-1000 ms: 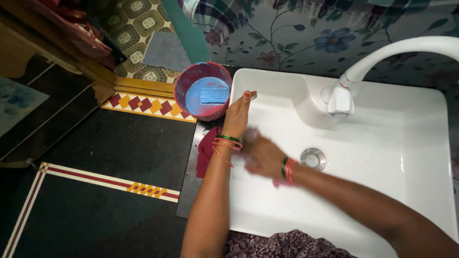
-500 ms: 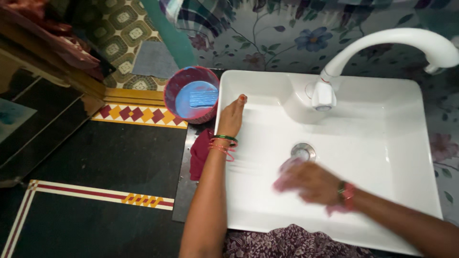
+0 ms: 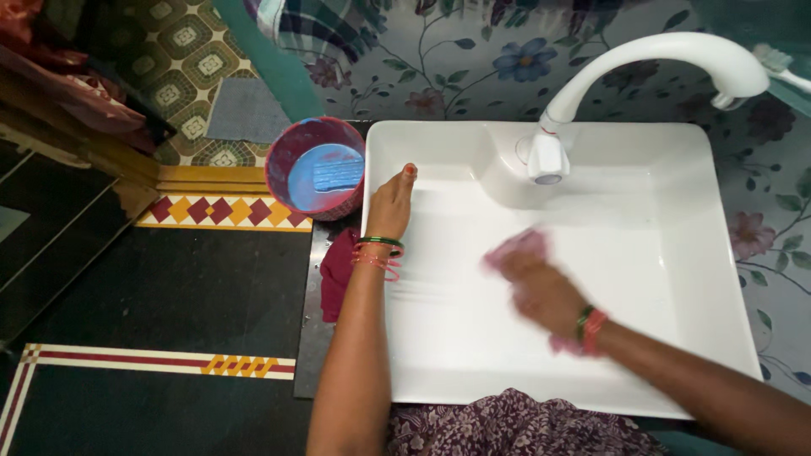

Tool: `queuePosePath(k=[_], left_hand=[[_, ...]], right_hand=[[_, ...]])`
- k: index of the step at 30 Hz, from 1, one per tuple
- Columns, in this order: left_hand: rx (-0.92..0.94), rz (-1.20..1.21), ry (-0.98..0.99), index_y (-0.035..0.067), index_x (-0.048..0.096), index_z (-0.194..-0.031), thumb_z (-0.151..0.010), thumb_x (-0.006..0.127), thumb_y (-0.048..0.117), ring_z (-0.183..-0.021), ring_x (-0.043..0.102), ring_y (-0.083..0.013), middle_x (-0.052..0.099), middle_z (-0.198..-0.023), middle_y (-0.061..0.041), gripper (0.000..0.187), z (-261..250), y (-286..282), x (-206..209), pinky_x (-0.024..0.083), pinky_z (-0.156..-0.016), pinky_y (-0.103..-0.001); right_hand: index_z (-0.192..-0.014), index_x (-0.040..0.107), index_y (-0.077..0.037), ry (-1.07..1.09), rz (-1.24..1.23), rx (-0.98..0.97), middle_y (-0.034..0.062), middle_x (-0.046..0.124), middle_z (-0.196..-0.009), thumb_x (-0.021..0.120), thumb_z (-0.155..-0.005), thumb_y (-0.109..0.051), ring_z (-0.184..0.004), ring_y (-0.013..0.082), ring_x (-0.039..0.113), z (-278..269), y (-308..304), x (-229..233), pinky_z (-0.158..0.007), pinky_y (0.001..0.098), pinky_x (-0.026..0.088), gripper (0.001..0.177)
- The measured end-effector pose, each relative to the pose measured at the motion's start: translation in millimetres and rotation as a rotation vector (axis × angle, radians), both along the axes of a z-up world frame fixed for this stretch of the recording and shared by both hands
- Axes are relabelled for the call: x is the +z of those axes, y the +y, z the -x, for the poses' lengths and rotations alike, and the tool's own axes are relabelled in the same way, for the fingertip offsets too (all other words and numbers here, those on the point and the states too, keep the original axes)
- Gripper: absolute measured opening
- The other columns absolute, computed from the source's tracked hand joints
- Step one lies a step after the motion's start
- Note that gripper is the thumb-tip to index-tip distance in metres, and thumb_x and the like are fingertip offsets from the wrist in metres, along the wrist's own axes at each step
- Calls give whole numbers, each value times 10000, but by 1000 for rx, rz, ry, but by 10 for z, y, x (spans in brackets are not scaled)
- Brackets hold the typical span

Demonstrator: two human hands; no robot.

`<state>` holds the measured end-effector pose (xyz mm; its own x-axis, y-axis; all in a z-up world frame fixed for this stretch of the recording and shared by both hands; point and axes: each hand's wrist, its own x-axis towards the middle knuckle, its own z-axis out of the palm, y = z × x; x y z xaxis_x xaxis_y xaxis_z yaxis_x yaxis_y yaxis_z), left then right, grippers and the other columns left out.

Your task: The person cleans a white bathroom sink by hand with a pink cloth, wiping the inner basin and around the faucet.

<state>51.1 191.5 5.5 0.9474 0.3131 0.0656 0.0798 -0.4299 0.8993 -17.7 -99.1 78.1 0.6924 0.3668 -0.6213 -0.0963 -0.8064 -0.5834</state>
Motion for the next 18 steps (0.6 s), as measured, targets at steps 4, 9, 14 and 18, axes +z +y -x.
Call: queuePosePath(k=[4, 9, 14, 18], left_hand=[[11, -49, 191, -16, 711, -1189, -1032, 343, 612, -1006, 684, -462, 725, -1029, -281, 744, 10, -7, 37, 516, -923, -474], [4, 17, 6, -19, 701, -1208, -1040, 376, 582, -1139, 692, -383, 746, -1151, -221, 704, 2, 16, -28, 509, -987, -413], [-27, 148, -104, -34, 679, -1235, -1079, 386, 525, -1178, 705, -324, 748, -1189, -214, 649, 17, 66, 28, 501, -1031, -375], [12, 152, -103, -42, 701, -1233, -1060, 393, 495, -1119, 719, -304, 758, -1156, -213, 644, 27, 51, 103, 518, -990, -354]], right_hand=[[-1433, 536, -223, -510, -410, 934, 93, 441, -1544, 634, -790, -59, -1429, 314, 439, 278, 339, -151, -1041, 498, 494, 671], [-1444, 583, -256, -609, -328, 805, 134, 440, -1594, 568, -713, 10, -1517, 422, 216, -127, 700, -495, -1230, 548, 194, 778], [-1455, 520, -81, -978, -126, 557, 220, 513, -1434, 580, -807, -147, -1361, 382, 434, -1026, 1027, -583, -1184, 538, 286, 654], [-1377, 556, 5, -1038, -360, 372, 241, 562, -1404, 679, -826, -244, -1279, 403, 515, -1201, 1420, -769, -1098, 510, 375, 617]])
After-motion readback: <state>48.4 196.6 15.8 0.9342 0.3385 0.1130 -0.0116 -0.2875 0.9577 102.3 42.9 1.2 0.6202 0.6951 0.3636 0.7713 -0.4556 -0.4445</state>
